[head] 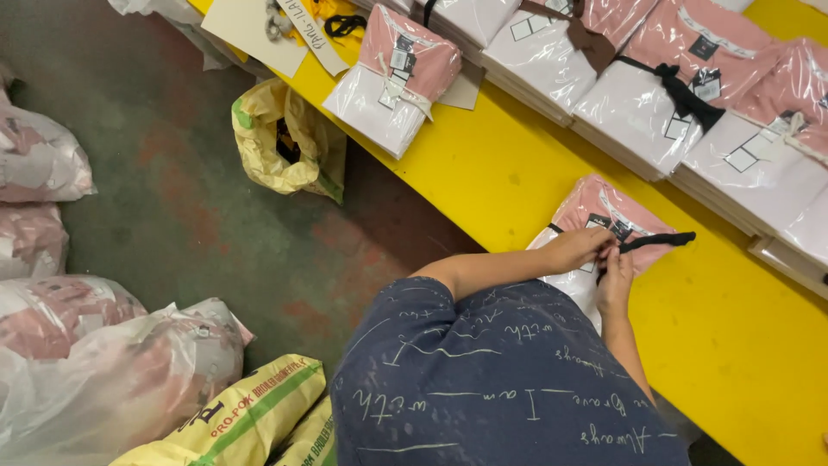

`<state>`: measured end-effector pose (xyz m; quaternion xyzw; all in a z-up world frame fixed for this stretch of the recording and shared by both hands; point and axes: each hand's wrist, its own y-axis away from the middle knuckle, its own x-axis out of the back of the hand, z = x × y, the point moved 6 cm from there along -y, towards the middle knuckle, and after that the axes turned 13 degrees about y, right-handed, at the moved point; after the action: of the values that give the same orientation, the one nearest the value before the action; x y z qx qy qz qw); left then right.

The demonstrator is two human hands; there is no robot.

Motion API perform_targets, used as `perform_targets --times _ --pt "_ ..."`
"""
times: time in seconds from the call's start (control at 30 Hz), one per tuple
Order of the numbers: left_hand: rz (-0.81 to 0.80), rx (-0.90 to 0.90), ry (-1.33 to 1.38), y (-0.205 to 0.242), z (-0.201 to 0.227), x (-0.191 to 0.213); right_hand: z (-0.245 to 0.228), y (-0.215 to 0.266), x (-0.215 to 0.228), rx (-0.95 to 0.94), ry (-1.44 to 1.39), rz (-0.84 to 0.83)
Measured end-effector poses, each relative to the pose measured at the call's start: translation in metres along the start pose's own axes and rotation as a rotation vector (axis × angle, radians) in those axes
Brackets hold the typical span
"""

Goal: Packaging shirts by placing them in plastic bags, organizing them on a table, and tying decorative black ribbons around each package.

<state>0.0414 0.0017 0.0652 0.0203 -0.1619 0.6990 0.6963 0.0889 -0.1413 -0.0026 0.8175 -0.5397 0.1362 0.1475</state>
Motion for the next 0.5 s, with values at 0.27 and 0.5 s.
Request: perform_targets --times 0.27,0.5 --pt "0.138 -0.247 -0.315 -0.006 -0.028 -0.03 -0.043 0.019 0.015 0.206 0.091 0.038" --pt "-0.031 -0.322 -0.112 -0.007 -0.009 0.003 -0.042 0.018 0.016 0.267 0.141 0.079"
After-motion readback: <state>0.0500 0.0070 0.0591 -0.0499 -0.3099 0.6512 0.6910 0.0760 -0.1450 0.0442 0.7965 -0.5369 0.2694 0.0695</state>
